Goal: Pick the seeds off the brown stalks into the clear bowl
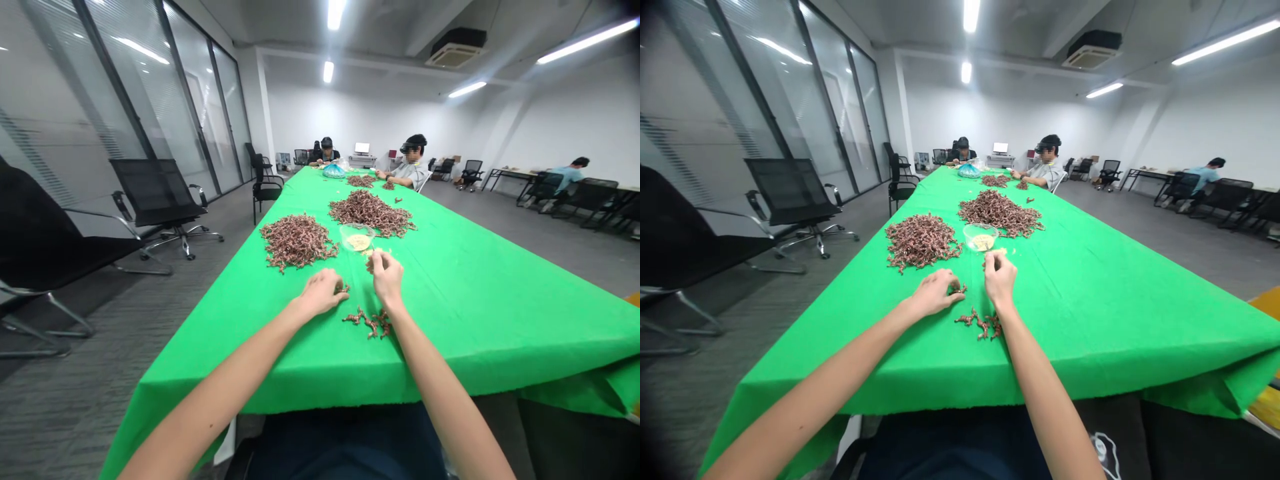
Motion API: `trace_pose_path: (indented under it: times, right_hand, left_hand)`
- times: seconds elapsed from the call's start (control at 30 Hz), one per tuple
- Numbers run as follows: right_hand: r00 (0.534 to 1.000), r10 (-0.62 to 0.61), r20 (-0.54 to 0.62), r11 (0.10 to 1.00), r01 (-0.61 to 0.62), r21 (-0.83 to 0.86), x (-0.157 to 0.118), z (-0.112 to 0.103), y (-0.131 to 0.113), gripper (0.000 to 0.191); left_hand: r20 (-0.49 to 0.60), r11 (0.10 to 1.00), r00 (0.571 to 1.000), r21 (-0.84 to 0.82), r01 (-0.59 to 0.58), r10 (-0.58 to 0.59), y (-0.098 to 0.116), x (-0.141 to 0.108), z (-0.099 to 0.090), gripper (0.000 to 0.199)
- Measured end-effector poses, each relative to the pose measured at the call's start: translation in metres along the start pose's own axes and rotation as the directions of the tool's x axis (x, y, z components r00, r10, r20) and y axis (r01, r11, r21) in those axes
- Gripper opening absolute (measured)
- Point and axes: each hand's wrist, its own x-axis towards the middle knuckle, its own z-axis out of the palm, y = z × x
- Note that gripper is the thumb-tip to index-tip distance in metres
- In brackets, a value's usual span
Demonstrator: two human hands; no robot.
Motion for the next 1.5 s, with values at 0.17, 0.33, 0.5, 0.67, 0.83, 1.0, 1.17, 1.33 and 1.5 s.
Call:
trace_pose_path:
  times: [0.17,0.33,0.5,0.67,0.83,1.0,1.17,1.33,1.5]
  right_hand:
    - [0.991,0.077,0.108,0.990,-0.089,0.106,-0.004,0.005,0.000,0.050]
    - [0.974,0.086,0.211,0.971,-0.130,0.203,-0.008,0.008,-0.006,0.050]
    - [0.979,0.098,0.177,0.971,-0.133,0.198,-0.006,0.006,-0.006,0.049]
    - [0.980,0.101,0.173,0.970,-0.135,0.200,-0.006,0.005,-0.007,0.049]
    - [0.983,0.075,0.169,0.983,-0.101,0.152,-0.006,0.005,-0.008,0.047]
    - [0.988,0.030,0.154,0.994,-0.045,0.097,-0.006,0.005,-0.006,0.046]
    - [0.987,-0.007,0.163,0.999,-0.001,0.050,-0.010,0.004,-0.015,0.048]
    - [0.944,-0.090,0.318,0.994,0.068,0.080,-0.019,0.008,-0.025,0.043]
    - [0.918,-0.124,0.377,0.991,0.135,-0.002,-0.024,0.015,-0.022,0.038]
  left_hand:
    - [0.028,0.982,1.000,-0.190,-0.004,0.010,-0.004,0.002,0.003,0.020]
    - [-0.006,0.947,1.000,-0.320,0.027,-0.030,-0.011,0.006,0.004,0.027]
    - [-0.007,0.981,0.999,-0.190,0.037,-0.039,-0.011,0.006,0.006,0.029]
    - [-0.006,0.994,1.000,-0.112,0.018,-0.019,-0.007,0.005,0.008,0.027]
    - [0.021,0.996,0.999,-0.085,-0.026,0.028,-0.006,0.001,0.003,0.026]
    - [0.023,0.933,1.000,-0.359,-0.001,0.010,-0.016,0.006,-0.004,0.026]
    - [-0.105,0.512,0.993,-0.857,-0.061,-0.057,-0.010,0.015,-0.010,0.040]
    - [-0.198,0.312,0.967,-0.940,-0.140,-0.161,0.000,0.014,-0.016,0.042]
    - [-0.224,0.292,0.959,-0.942,-0.167,-0.175,0.003,0.012,-0.017,0.042]
